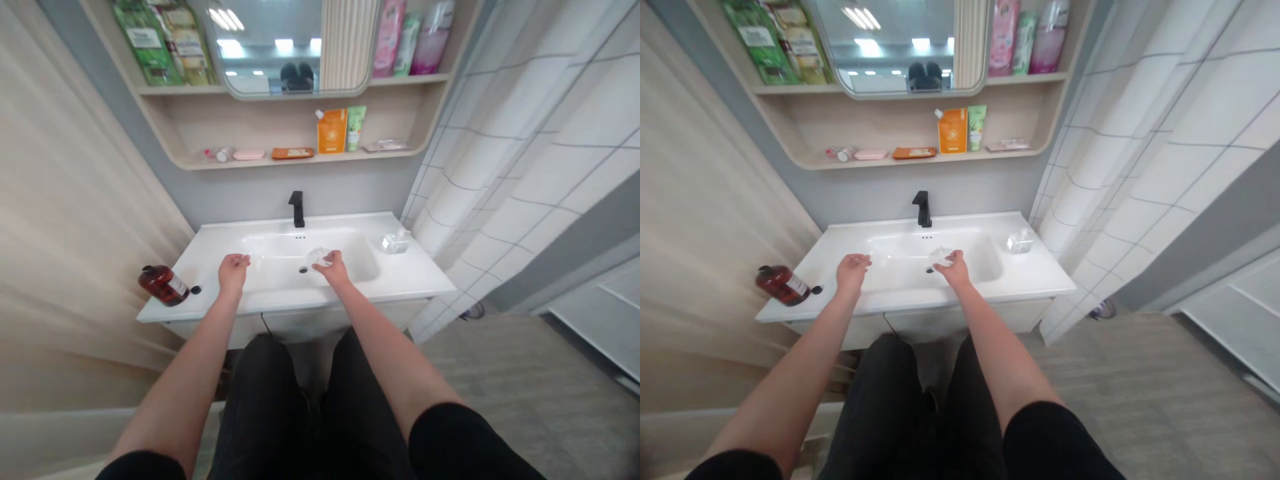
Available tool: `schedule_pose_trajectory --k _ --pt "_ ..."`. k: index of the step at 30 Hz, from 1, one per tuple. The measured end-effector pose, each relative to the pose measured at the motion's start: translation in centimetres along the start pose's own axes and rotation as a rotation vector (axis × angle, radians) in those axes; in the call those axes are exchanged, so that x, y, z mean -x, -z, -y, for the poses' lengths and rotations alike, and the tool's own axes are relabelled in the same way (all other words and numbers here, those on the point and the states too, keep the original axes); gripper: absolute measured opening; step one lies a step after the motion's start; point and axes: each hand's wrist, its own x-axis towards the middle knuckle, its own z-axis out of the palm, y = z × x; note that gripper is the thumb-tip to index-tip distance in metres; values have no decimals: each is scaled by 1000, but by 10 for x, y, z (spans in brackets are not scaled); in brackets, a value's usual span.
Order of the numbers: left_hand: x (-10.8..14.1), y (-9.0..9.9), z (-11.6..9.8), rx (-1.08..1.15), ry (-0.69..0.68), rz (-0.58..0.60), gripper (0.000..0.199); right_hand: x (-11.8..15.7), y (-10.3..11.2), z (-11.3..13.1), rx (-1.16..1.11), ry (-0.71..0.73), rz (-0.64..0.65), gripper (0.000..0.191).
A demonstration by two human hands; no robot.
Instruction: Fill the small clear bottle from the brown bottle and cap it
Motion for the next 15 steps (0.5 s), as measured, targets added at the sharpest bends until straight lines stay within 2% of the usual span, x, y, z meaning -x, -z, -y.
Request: schedule_pose_trajectory --k 2,4,7,11,15 --pt "-24 32 1 -390 -88 -41 29 1 -1 2 -23 12 39 77" --pt "-43 56 0 -710 -218 9 27 2 -1 3 -81 21 94 84" --pt "-62 73 -6 -1014 -286 131 33 1 1 4 -122 44 146 88" --pt "-83 76 -5 -1121 -196 195 39 1 2 4 -77 75 148 77" --pt "-103 75 9 -904 -115 158 23 1 2 3 -35 80 141 73"
